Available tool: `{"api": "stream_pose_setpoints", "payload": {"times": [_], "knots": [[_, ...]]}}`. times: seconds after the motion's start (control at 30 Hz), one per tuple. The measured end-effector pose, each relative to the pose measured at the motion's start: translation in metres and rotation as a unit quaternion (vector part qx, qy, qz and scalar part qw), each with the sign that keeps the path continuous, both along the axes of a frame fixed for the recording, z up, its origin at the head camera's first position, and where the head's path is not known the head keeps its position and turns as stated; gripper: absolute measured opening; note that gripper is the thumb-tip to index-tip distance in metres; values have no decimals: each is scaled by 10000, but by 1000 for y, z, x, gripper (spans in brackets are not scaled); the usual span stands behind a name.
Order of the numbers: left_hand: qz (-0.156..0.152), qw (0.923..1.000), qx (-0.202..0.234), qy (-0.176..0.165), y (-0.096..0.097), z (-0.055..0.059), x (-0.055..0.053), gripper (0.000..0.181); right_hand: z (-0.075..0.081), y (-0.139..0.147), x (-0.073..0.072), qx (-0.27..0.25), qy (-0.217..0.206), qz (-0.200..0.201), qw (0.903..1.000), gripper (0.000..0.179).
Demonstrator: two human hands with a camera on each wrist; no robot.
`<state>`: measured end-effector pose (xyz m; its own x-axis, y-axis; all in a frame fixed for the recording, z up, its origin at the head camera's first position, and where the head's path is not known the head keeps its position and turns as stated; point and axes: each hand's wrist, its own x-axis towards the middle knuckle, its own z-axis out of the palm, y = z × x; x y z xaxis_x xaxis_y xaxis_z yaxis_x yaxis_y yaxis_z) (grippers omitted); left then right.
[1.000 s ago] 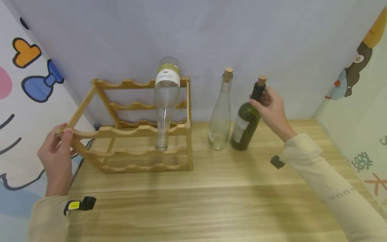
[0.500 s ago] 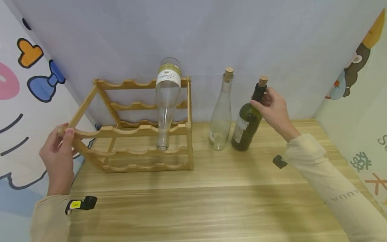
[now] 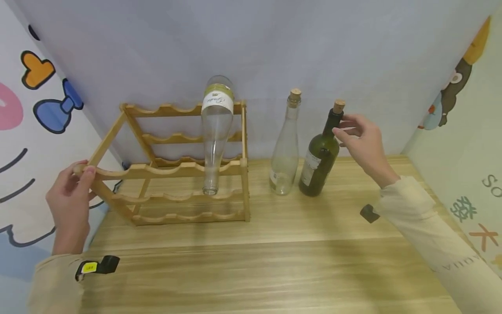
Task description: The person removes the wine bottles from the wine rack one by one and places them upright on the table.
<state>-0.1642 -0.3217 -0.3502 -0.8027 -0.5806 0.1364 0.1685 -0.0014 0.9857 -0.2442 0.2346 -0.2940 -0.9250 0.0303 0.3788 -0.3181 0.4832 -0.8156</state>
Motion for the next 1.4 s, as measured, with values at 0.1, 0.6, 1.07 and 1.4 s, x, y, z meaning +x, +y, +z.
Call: {"api": "stream_pose_setpoints", "payload": {"times": [0.1, 0.6, 1.07, 1.4], "knots": [[122, 9996, 52, 245, 1, 2, 2, 39, 2, -1, 4, -244, 134, -49, 9996, 38], [718, 9937, -701, 492, 15, 27, 16, 30, 9, -27, 29, -618, 830, 648, 9925, 22], [939, 9717, -1848, 1132, 44, 55, 30, 27, 9, -61, 46, -537, 999, 1660, 9796, 21], [-276, 9657, -1721, 1924, 62, 64, 32, 32, 6, -85, 54, -14, 915, 2092, 9736, 28]]}}
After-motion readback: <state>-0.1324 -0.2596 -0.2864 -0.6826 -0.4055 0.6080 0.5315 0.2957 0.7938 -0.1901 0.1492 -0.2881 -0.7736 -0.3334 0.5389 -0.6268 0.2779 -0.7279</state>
